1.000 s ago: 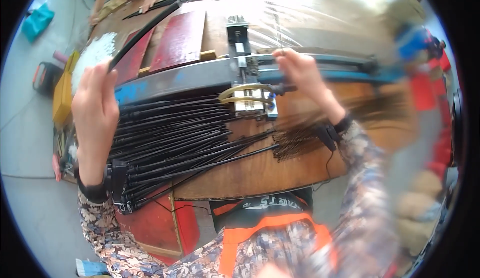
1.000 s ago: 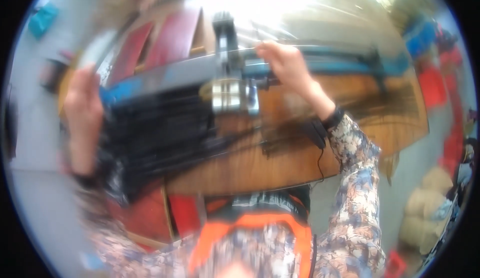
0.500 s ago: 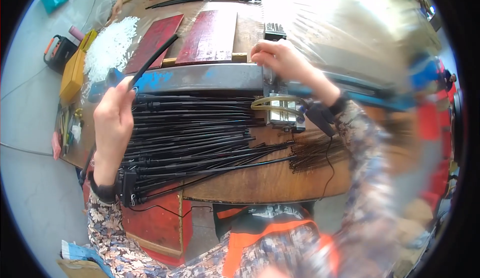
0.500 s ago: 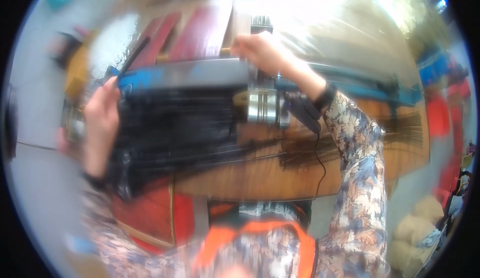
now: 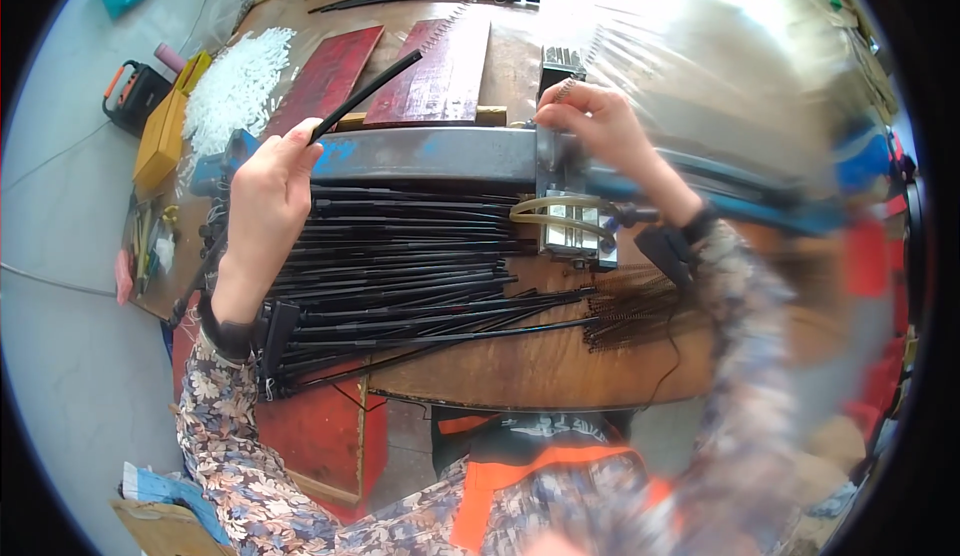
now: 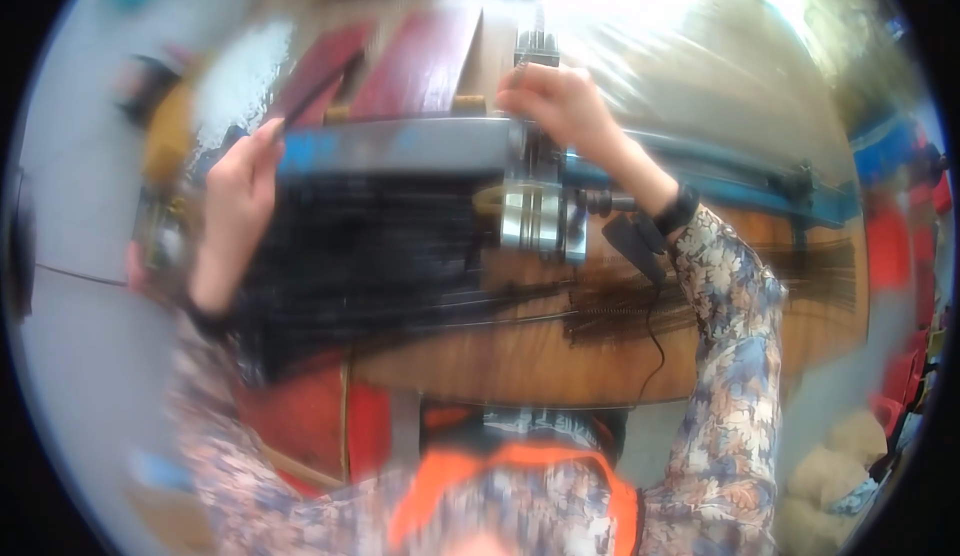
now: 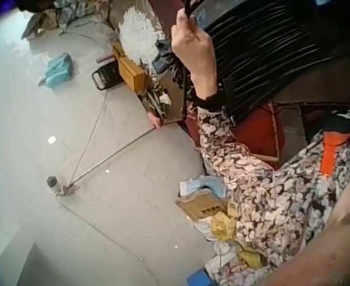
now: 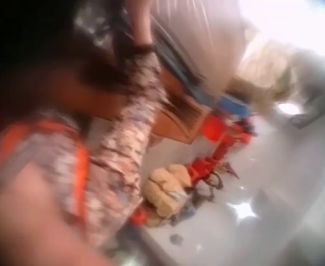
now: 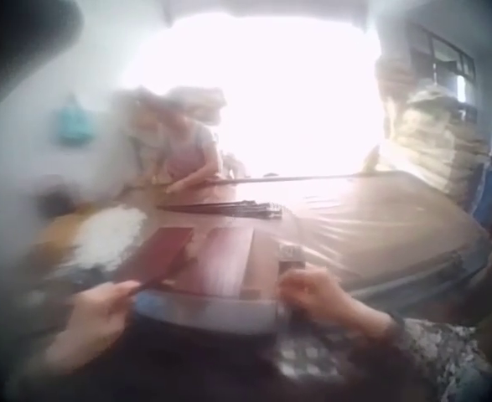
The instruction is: Manually feeding and processing thin metal rods through a fabrication machine on a workbench.
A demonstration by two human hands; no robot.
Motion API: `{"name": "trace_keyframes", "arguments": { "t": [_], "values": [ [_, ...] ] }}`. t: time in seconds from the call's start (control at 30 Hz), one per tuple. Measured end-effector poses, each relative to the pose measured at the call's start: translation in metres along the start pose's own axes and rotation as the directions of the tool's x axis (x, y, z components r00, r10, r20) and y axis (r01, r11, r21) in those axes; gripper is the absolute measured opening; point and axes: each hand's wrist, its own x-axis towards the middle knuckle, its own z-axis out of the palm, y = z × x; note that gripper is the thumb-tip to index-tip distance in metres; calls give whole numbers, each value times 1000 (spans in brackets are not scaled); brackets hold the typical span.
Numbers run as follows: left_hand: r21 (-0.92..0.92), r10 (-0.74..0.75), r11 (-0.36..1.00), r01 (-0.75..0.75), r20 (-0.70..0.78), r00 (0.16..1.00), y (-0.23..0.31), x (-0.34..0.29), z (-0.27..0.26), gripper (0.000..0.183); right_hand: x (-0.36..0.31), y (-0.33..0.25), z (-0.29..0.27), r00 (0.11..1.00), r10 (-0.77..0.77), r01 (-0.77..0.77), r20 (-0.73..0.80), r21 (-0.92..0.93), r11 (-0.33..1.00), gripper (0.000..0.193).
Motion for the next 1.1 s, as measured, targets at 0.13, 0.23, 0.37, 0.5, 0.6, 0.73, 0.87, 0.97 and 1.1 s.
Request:
{"name": "trace_keyframes", "arguments": {
  "t": [0.13,0.23,0.37,0.5,0.6,0.73,0.87,0.97,1.1],
  "values": [
    [53,-37,998,36,16,999,-3,-12,-11,24,9,-1,8,996,-24,33,90,-95,995,16],
    [55,-8,998,8,5,1000,-6,-17,-12,24,21,-13,17,937,1,104,349,-283,953,18],
    [96,-28,995,26,12,1000,-13,-13,-15,25,8,11,13,904,-415,382,99,-621,684,5],
    [147,14,989,-31,112,994,-41,-5,11,27,-54,82,-71,933,-360,237,3,-756,610,4],
    [117,142,979,-167,194,971,-24,7,46,26,-119,76,-134,941,-336,149,-20,-871,468,7],
    [-144,438,896,-419,141,888,35,57,141,19,-178,114,-205,975,-174,-50,-138,-899,434,5],
    [-104,397,917,-385,153,905,36,61,181,10,-184,120,-207,960,-242,-23,-142,-901,434,3],
    [-146,371,926,-349,177,911,34,59,184,18,-185,120,-201,954,-237,-42,-183,-866,498,4],
    [-227,302,939,-260,174,937,36,54,195,23,-183,121,-192,948,-238,-58,-212,-848,527,7]
  ]
}}
